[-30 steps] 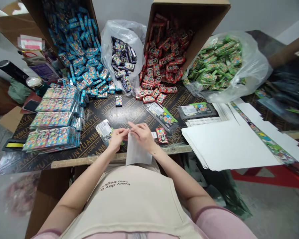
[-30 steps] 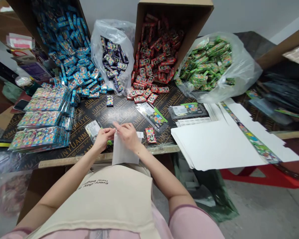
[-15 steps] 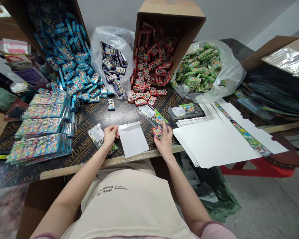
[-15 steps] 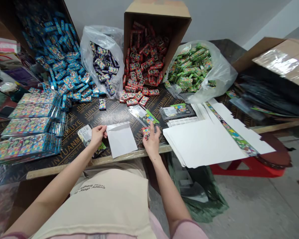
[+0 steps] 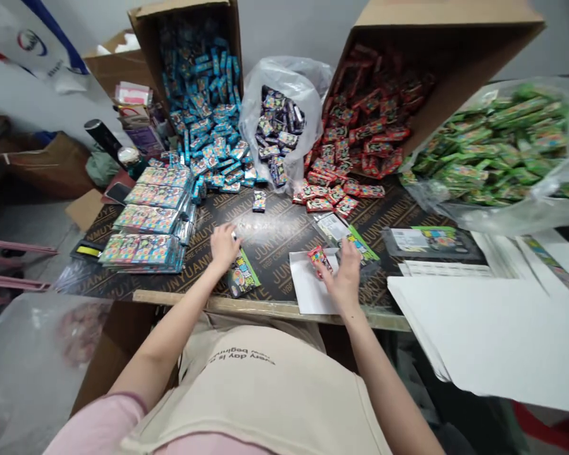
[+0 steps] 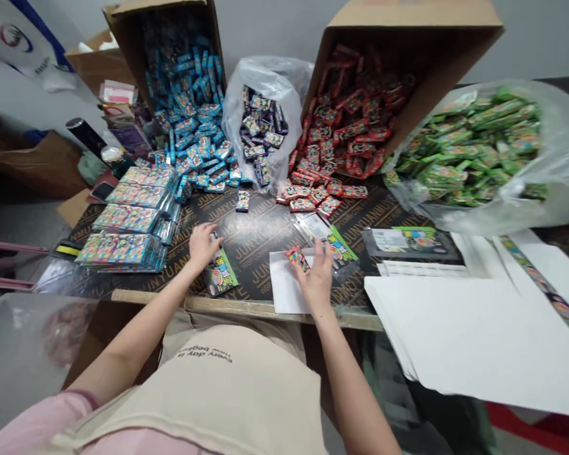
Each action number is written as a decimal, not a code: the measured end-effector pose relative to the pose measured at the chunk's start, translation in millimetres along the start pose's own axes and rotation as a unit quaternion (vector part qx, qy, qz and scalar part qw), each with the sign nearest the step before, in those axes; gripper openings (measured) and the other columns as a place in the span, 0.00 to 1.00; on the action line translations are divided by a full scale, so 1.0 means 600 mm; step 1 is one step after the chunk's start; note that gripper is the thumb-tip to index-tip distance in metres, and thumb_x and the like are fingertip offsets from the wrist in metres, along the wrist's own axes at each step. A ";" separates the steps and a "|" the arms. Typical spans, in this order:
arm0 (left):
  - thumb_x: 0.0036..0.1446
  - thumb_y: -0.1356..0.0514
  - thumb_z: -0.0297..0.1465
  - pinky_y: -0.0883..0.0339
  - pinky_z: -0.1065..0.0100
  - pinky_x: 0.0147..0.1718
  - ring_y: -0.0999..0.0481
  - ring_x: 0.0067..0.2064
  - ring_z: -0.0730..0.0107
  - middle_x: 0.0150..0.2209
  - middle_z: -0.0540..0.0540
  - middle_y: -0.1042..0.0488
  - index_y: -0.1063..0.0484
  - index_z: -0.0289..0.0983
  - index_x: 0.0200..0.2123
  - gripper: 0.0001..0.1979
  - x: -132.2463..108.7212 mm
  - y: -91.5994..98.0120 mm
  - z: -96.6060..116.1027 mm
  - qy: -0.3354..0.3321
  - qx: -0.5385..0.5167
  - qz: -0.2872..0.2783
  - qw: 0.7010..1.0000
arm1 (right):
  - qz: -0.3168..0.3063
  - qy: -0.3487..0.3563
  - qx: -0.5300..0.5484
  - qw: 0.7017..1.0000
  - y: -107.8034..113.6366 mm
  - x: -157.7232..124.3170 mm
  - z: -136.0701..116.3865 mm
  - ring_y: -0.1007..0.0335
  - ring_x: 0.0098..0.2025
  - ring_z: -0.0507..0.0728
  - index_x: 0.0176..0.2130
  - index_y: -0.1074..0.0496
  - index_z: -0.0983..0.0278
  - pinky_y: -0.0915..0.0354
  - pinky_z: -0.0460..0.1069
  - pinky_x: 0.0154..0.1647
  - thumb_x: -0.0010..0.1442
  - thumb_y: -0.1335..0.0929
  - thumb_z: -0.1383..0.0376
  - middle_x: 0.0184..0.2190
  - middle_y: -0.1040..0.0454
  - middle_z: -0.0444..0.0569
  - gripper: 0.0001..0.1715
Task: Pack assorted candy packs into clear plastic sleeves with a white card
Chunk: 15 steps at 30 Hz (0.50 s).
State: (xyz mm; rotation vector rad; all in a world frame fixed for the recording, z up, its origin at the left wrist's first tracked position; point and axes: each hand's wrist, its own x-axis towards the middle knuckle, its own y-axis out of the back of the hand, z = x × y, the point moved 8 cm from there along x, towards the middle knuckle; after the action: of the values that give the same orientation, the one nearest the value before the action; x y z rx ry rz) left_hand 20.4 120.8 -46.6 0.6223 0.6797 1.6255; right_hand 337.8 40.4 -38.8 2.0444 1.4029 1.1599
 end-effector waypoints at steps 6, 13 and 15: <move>0.49 0.33 0.32 0.33 0.59 0.48 0.25 0.45 0.56 0.41 0.40 0.23 0.20 0.36 0.40 0.13 0.033 0.049 -0.062 0.013 0.112 -0.057 0.992 | 0.042 0.011 0.143 0.989 0.036 0.065 -0.095 0.31 0.51 0.62 0.68 0.54 0.58 0.34 0.61 0.52 0.59 0.32 0.56 0.52 0.29 0.56 0.45; 0.48 0.35 0.23 0.32 0.66 0.39 0.24 0.36 0.66 0.33 0.45 0.22 0.19 0.38 0.34 0.09 -0.014 0.068 0.089 -0.162 -0.135 -0.061 0.976 | -0.084 0.042 0.285 0.954 0.014 0.134 -0.229 0.28 0.40 0.58 0.66 0.49 0.56 0.34 0.58 0.48 0.58 0.32 0.59 0.40 0.23 0.49 0.41; 0.46 0.34 0.23 0.32 0.67 0.37 0.23 0.34 0.66 0.31 0.46 0.21 0.19 0.38 0.31 0.07 -0.030 0.077 0.111 -0.164 -0.175 -0.065 0.969 | -0.123 0.045 0.317 0.939 0.001 0.145 -0.248 0.28 0.37 0.56 0.66 0.49 0.55 0.34 0.57 0.46 0.57 0.31 0.60 0.37 0.24 0.46 0.43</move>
State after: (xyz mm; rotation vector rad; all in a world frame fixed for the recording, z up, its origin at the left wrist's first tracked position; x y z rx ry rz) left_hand 39.7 103.6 32.1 0.5571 0.1791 1.4308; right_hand 230.9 100.1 82.3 2.1273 2.2268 0.7569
